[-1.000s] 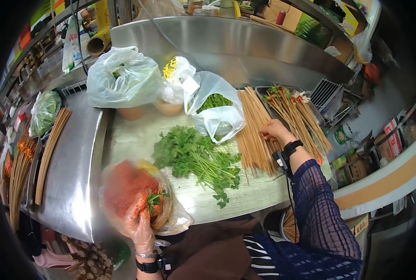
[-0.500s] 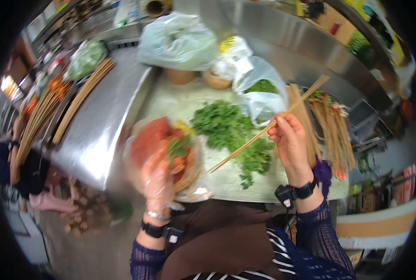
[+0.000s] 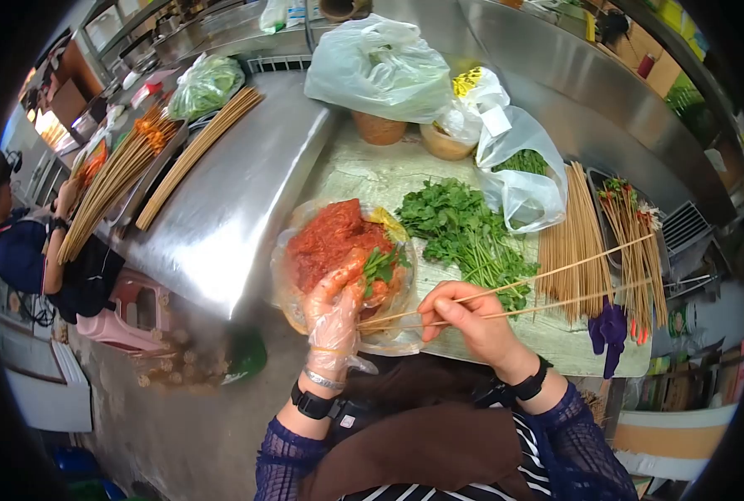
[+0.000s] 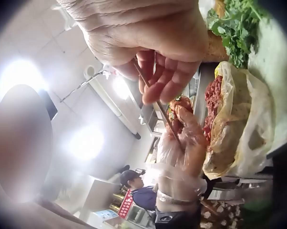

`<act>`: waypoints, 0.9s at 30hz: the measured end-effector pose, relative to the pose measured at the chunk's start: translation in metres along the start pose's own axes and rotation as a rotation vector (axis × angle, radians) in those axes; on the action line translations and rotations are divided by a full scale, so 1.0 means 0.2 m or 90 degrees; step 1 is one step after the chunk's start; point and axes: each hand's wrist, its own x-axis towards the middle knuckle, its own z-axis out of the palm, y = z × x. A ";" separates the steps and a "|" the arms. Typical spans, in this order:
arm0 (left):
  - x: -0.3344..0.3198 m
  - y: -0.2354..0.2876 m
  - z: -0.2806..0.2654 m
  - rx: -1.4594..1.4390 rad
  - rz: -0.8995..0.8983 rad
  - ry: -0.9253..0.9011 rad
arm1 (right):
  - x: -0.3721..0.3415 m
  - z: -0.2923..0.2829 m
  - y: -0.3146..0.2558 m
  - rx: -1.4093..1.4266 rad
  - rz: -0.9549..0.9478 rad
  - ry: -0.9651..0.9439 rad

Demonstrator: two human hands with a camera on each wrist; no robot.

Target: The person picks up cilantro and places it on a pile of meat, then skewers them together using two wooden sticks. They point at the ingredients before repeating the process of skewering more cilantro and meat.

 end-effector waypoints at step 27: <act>-0.03 0.00 -0.01 0.031 -0.064 -0.036 | 0.13 -0.11 -0.18 -0.099 -0.055 0.100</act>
